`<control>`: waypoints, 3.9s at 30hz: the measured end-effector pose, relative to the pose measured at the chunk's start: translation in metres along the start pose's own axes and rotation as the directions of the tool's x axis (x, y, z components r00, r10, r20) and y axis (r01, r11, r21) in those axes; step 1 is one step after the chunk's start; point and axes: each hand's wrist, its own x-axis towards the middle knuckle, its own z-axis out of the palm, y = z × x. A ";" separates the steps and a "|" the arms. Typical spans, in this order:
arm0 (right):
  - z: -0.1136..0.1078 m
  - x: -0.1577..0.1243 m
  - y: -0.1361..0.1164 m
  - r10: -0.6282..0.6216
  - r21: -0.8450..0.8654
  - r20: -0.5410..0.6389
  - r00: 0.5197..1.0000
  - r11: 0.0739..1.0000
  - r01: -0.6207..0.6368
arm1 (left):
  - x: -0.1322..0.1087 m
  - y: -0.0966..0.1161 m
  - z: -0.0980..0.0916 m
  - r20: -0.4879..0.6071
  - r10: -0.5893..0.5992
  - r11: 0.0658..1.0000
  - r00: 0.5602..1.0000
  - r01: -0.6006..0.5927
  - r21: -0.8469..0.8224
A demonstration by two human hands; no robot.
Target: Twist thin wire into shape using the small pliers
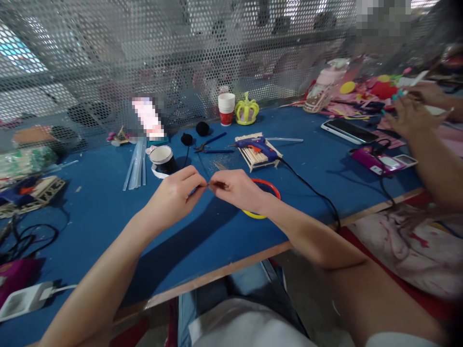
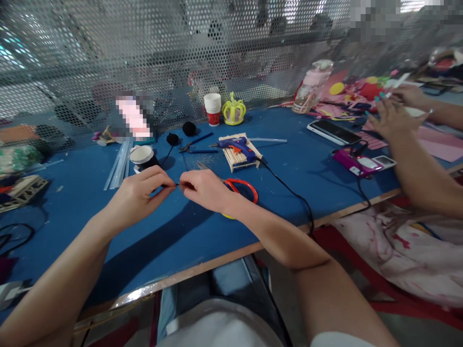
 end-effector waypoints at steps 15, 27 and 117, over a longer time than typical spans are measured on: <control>-0.003 0.001 0.001 0.147 0.277 -0.056 0.988 0.953 -0.126 | 0.001 -0.005 0.002 0.031 -0.072 0.986 0.997 0.076 -0.147; -0.003 -0.002 -0.003 -0.061 0.109 0.062 0.996 0.993 0.054 | 0.002 -0.010 -0.003 0.031 -0.086 0.981 0.996 0.090 -0.172; 0.004 -0.001 0.000 -0.019 -0.112 0.042 0.999 0.993 0.023 | 0.001 -0.007 0.002 0.000 -0.055 0.998 0.998 0.055 -0.040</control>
